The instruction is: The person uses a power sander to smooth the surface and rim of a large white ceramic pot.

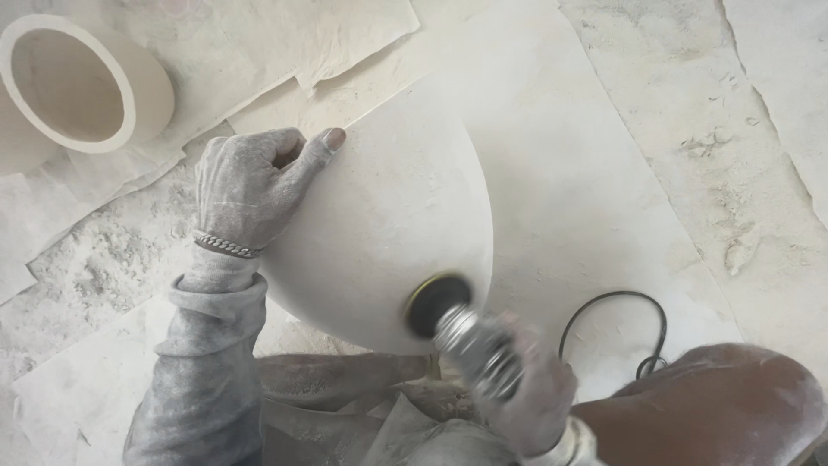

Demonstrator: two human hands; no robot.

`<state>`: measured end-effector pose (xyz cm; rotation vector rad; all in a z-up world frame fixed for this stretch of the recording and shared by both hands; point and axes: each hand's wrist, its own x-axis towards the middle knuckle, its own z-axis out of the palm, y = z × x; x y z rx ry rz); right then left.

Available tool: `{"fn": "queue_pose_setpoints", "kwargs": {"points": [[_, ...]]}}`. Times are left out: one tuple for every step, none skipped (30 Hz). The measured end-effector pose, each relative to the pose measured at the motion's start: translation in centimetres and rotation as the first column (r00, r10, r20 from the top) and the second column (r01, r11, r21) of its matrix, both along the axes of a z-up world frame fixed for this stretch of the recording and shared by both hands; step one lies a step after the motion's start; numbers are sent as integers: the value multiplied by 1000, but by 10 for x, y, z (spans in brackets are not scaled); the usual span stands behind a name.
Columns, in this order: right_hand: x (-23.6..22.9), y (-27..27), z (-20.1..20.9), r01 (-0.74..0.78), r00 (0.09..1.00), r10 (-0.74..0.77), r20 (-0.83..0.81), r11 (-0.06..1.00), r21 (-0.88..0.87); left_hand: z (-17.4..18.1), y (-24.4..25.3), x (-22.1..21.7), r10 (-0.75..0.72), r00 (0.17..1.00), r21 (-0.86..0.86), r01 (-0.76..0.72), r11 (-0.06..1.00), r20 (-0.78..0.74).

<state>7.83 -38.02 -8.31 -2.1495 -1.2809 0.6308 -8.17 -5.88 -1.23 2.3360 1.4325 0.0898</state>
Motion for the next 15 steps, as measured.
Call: {"fn": "queue_pose_setpoints", "kwargs": {"points": [[13,10,1,110,993,-107,-51,992,63,0,-1,-3,-22,999,19,22,1000,48],[25,19,2,221,972,-208,-109,968,120,-1,-1,-5,-46,994,38,42,998,95],[42,12,-25,218,973,-205,-109,969,120,-3,-1,-12,-43,995,39,39,998,95],[59,5,-53,98,995,-93,-35,968,230,-6,-1,-18,-60,994,68,53,996,95],[75,0,-82,-24,999,8,49,942,334,-8,1,-22,-83,992,103,74,992,94],[74,7,-72,-21,999,5,49,940,341,-5,1,-21,-87,992,110,77,991,92],[71,11,-61,59,997,-46,-66,976,208,-3,-1,-22,-46,992,59,40,997,114],[68,16,-51,122,979,-110,-171,991,63,-1,-2,-23,-4,991,8,3,1000,133],[53,22,-27,125,977,-113,-180,991,55,-1,-3,-24,-6,992,1,6,1000,123],[40,28,-3,132,963,-126,-237,991,8,-1,-4,-25,-8,993,33,5,999,114],[27,35,21,145,946,-149,-287,989,-35,-2,-2,-23,-21,994,69,13,998,110],[14,27,19,156,943,-160,-291,987,-37,-2,-5,-24,-32,994,67,25,997,106],[-1,20,18,87,989,-57,-137,971,222,-1,-5,-24,-76,994,109,67,992,83],[-16,13,17,-30,999,10,48,894,448,-1,-5,-23,-119,991,151,109,983,60],[-21,11,17,-5,999,-16,45,897,441,0,-7,-23,-145,988,144,135,980,58]]}}
